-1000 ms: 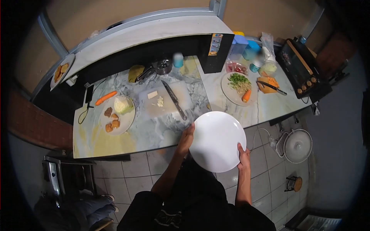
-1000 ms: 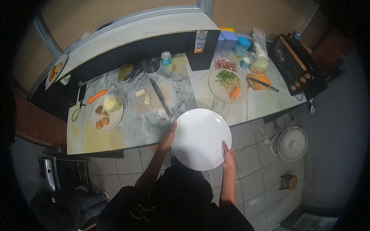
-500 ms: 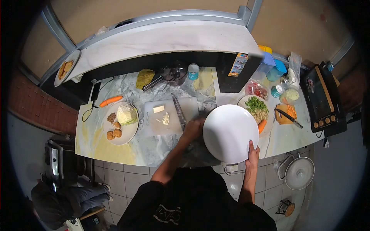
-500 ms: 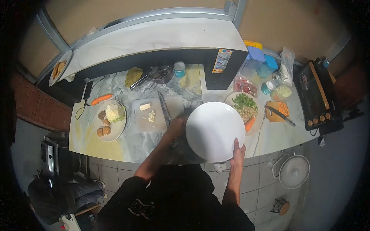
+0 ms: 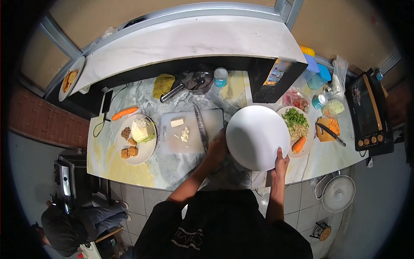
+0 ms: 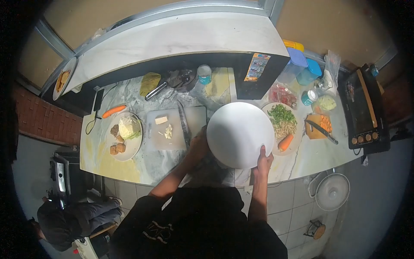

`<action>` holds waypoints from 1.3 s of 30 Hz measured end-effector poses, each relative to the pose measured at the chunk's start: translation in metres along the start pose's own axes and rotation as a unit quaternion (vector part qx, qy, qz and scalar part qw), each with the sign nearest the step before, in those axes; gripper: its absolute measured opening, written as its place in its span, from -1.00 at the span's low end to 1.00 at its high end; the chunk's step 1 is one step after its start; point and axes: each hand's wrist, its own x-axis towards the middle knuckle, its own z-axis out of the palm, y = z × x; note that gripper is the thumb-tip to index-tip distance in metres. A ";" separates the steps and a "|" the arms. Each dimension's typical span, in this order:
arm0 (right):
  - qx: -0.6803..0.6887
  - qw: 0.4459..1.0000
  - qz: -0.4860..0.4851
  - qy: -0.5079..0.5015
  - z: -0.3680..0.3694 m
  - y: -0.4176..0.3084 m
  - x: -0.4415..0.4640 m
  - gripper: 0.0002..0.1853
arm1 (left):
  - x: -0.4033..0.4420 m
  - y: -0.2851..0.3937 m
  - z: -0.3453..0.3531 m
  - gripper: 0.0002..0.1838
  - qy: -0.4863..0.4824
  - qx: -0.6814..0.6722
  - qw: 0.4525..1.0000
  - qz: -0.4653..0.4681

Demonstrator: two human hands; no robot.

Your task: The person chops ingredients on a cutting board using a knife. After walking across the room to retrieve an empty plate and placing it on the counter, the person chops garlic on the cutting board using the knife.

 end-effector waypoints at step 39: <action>-0.317 0.946 -0.045 -0.060 0.087 0.010 0.010 -0.58 | 0.036 -0.030 -0.069 -0.79 -0.056 -0.119 0.972 -0.194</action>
